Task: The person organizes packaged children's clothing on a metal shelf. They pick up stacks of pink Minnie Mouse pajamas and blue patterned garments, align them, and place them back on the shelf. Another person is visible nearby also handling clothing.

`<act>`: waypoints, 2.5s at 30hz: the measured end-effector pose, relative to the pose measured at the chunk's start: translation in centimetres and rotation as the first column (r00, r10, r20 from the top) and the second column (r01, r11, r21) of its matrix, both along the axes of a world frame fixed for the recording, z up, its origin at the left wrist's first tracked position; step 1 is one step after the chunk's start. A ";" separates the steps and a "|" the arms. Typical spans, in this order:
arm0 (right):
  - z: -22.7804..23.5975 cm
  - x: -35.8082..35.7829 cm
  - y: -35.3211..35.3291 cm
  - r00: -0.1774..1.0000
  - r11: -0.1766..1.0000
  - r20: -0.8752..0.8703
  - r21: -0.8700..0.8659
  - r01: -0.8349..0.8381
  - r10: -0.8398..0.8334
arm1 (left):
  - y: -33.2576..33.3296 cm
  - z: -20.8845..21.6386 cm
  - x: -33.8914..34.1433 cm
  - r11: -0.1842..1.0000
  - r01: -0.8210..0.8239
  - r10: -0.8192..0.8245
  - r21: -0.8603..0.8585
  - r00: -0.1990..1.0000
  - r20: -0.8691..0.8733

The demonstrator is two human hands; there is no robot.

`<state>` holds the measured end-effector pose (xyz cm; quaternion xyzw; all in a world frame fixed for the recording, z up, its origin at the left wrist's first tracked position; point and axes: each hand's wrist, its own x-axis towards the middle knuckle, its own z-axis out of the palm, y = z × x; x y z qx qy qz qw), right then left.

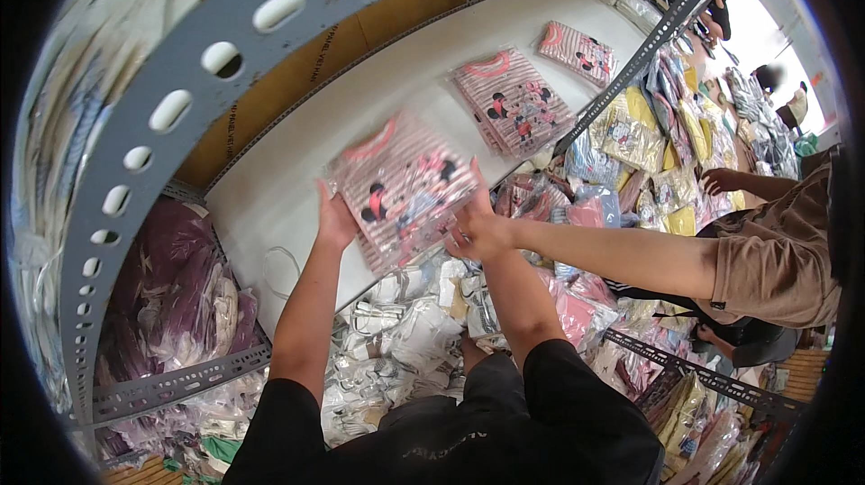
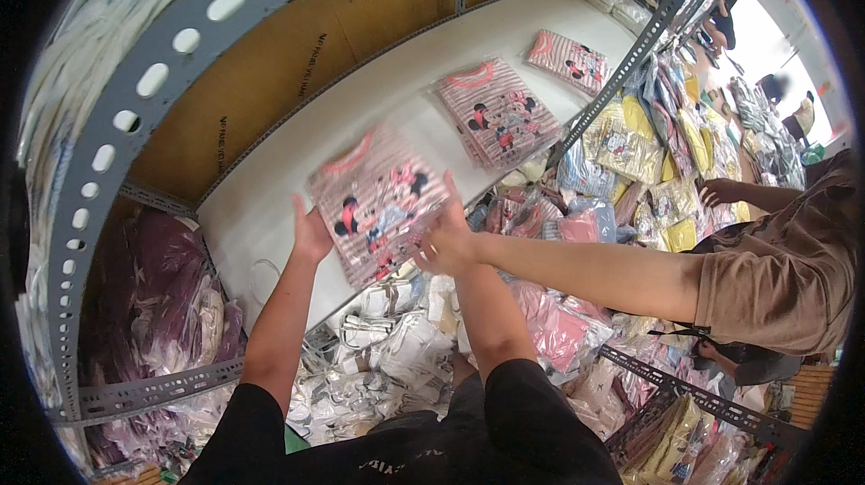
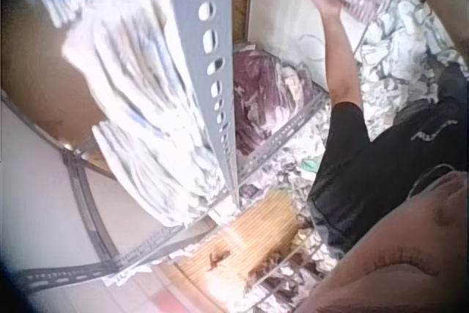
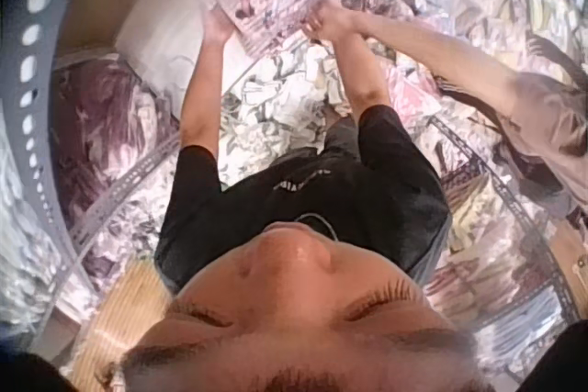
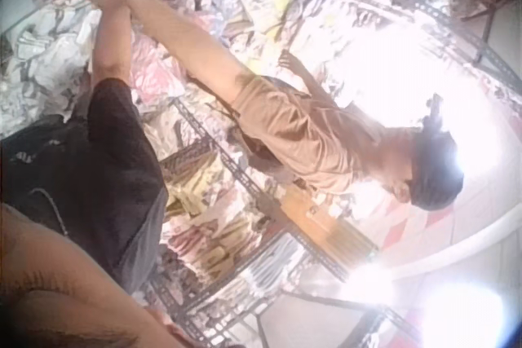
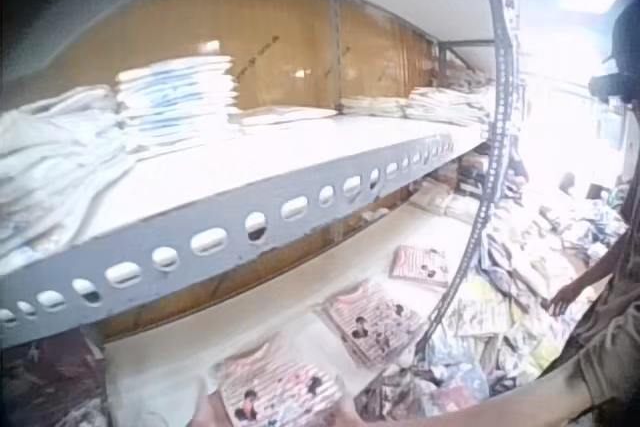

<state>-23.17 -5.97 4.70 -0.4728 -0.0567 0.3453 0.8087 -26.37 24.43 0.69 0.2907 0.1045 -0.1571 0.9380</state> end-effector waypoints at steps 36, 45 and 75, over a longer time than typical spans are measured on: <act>-8.3 4.3 7.9 0.389 0.506 0.805 -0.588 0.631 0.448 | -4.7 -5.6 2.3 -0.619 -0.344 -0.403 0.707 0.911 0.090; -3.3 -0.3 8.4 0.583 0.065 0.700 -0.661 0.747 0.412 | -5.8 -1.1 0.8 -0.714 -0.052 -0.171 0.698 0.980 -0.101; -4.9 1.9 4.8 0.958 0.461 0.269 -0.866 0.196 0.098 | 0.6 -4.3 1.5 0.789 0.247 0.013 0.563 0.908 -0.418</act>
